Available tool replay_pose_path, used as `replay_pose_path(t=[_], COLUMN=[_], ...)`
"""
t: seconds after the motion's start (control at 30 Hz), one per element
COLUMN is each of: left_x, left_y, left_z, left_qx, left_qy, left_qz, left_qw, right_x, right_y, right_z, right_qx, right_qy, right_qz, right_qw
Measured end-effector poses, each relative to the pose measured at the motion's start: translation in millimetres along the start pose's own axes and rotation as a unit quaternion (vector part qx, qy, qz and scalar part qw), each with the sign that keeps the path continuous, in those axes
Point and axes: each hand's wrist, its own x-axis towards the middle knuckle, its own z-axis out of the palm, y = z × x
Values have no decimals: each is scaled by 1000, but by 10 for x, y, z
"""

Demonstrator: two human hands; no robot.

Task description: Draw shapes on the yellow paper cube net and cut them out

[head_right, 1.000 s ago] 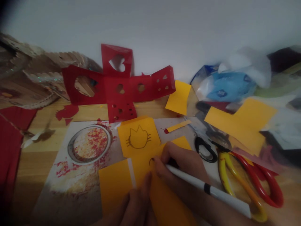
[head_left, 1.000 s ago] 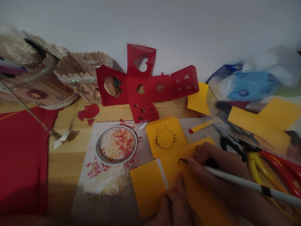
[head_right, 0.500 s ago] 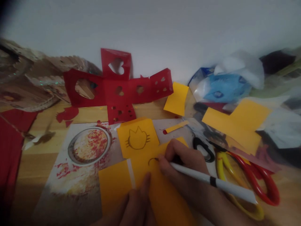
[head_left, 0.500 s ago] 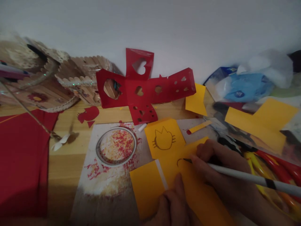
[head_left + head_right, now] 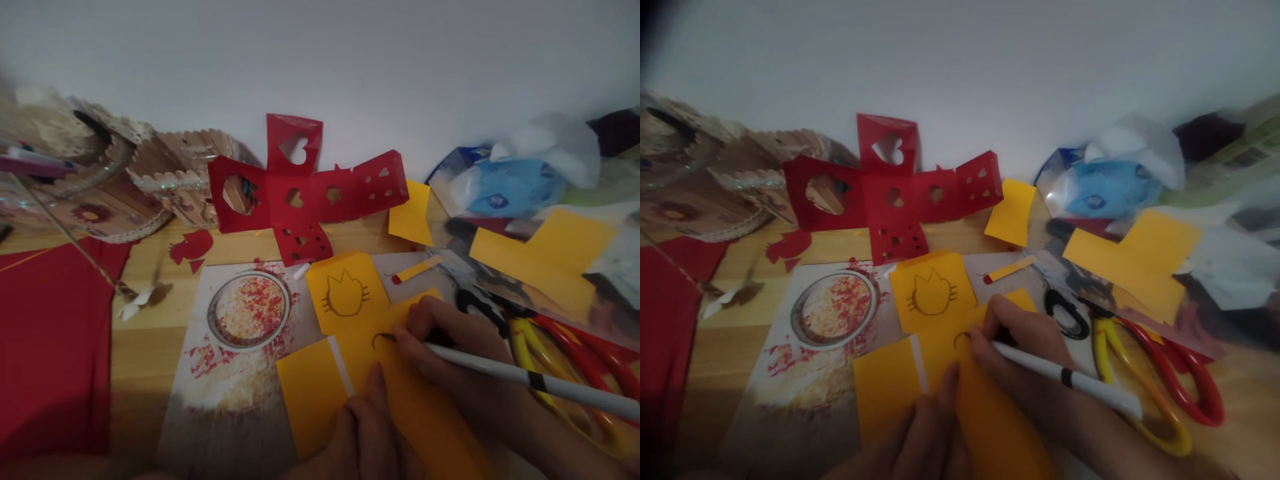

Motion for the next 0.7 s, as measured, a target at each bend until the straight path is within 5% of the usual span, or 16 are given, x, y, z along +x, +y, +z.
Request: replay_pose_path(t=[0.17,0.33,0.5,0.63,0.7], left_x=[-18,-28,-5,15,11], left_y=[179,-20,-128,-119,-115], left_z=[75,25,-16,-6,6], left_qx=[4,5,-4,-21,-12], left_qy=[49,-5,-3,-27,6], left_qz=[-179,24,7,62,32], left_qw=[983,1000,1000,998,999], right_x=[31,52,23,25,32], right_y=[-17,-26,11,27,23], right_z=[-16,-14,-2,2,2], right_qx=[35,59,55,30,30], right_qy=[7,19,4,-5,0], right_qz=[-2,3,8,0,-7], right_qw=[999,998,998,1000,1000])
